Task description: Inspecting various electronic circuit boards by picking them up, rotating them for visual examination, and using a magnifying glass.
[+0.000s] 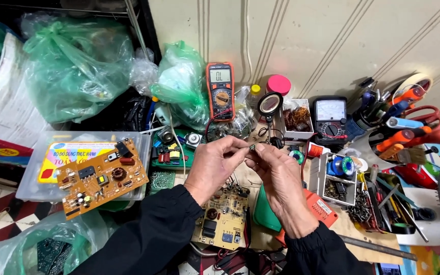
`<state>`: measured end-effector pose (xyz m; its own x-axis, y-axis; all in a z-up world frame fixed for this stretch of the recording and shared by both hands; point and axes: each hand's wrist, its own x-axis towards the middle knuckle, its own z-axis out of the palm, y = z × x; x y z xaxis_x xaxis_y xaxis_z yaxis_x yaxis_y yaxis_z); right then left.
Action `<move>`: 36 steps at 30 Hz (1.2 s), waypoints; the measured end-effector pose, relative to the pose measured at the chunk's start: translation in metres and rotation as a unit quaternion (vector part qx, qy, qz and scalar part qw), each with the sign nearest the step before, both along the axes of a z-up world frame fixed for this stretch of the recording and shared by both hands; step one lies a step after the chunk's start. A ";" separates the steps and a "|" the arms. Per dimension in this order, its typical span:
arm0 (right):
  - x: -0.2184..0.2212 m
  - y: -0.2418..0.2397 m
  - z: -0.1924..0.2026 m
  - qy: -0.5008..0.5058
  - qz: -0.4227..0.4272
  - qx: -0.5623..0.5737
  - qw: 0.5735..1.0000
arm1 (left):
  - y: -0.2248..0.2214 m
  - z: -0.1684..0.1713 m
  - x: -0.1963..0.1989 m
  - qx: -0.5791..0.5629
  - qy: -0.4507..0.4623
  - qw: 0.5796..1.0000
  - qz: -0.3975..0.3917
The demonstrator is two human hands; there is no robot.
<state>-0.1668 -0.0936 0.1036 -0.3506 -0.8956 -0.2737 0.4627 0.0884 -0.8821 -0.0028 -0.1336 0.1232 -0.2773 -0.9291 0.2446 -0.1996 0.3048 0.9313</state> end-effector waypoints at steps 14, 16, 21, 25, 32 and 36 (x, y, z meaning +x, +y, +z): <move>0.004 -0.002 -0.003 -0.002 0.045 -0.020 0.999 | -0.001 -0.003 0.011 0.008 -0.018 0.999 0.032; 0.007 -0.002 0.001 -0.003 0.045 -0.021 0.999 | 0.000 0.000 0.010 0.017 -0.015 0.999 0.032; 0.011 -0.001 0.004 0.022 0.048 -0.023 0.998 | 0.001 0.003 0.010 0.030 -0.020 0.999 0.031; 0.012 -0.001 0.003 0.063 0.050 -0.029 0.996 | 0.002 0.003 0.007 0.071 -0.005 0.997 0.021; 0.002 -0.008 -0.011 0.092 0.068 -0.016 0.993 | -0.007 -0.007 0.005 0.320 0.127 0.939 0.007; -0.034 -0.026 0.030 0.279 0.101 0.002 0.955 | -0.018 -0.020 0.009 0.316 0.131 0.940 0.017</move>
